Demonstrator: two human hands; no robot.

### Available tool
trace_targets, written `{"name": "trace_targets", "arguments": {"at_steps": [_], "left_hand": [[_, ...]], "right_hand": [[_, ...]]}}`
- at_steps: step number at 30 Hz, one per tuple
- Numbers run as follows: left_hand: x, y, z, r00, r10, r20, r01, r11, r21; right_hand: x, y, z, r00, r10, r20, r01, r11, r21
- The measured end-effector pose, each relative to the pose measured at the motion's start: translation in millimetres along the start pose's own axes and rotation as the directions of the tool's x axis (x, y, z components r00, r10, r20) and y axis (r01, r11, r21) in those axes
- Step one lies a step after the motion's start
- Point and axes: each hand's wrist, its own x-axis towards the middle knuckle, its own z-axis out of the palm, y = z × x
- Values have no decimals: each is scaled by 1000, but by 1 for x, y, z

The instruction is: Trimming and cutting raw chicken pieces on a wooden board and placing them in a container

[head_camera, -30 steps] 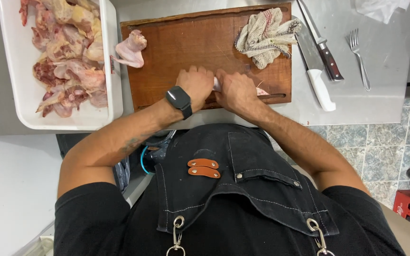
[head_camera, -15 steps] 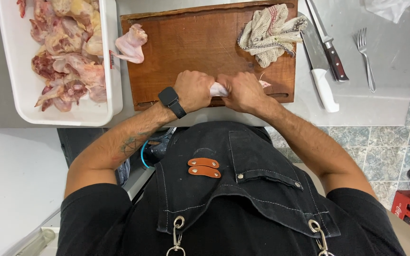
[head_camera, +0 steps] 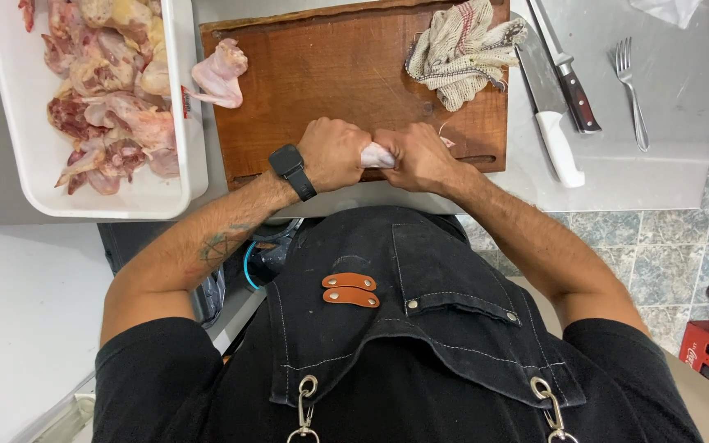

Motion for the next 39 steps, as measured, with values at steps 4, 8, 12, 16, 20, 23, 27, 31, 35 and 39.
{"name": "trace_targets", "arguments": {"at_steps": [4, 8, 12, 16, 20, 23, 27, 31, 35, 39], "left_hand": [[1, 3, -10, 998, 7, 60, -6, 1000, -17], [7, 1, -1, 996, 6, 95, 0, 998, -60], [12, 10, -25, 998, -51, -37, 37, 946, -321], [12, 9, -34, 1000, -10, -24, -1, 918, -396], [0, 27, -71, 1000, 7, -29, -19, 893, -449], [4, 37, -61, 995, -59, -84, -27, 642, -766], [9, 54, -23, 884, -352, -308, -78, 538, -839], [6, 69, -19, 781, -464, -418, -139, 524, -841], [8, 90, -37, 664, -443, -603, -199, 672, -713], [12, 85, -26, 628, -431, -648, -210, 708, -674]], "right_hand": [[-3, 11, 8, 999, -35, -19, 36, 997, 69], [-1, 16, 17, 999, -37, -29, 41, 987, 153], [7, 0, 1, 987, -31, -156, 93, 908, 408], [7, -24, -31, 986, -79, -146, 137, 885, 444], [1, -20, -28, 990, -95, -104, 139, 767, 627], [-1, -23, -14, 984, 86, -156, 32, 775, 631], [2, -35, 3, 938, 147, -313, 81, 788, 610], [-2, -46, 1, 903, 167, -395, 77, 844, 531], [-5, -56, -2, 902, 186, -390, 37, 867, 498], [-5, -55, -13, 887, 123, -445, -8, 968, 251]]}}
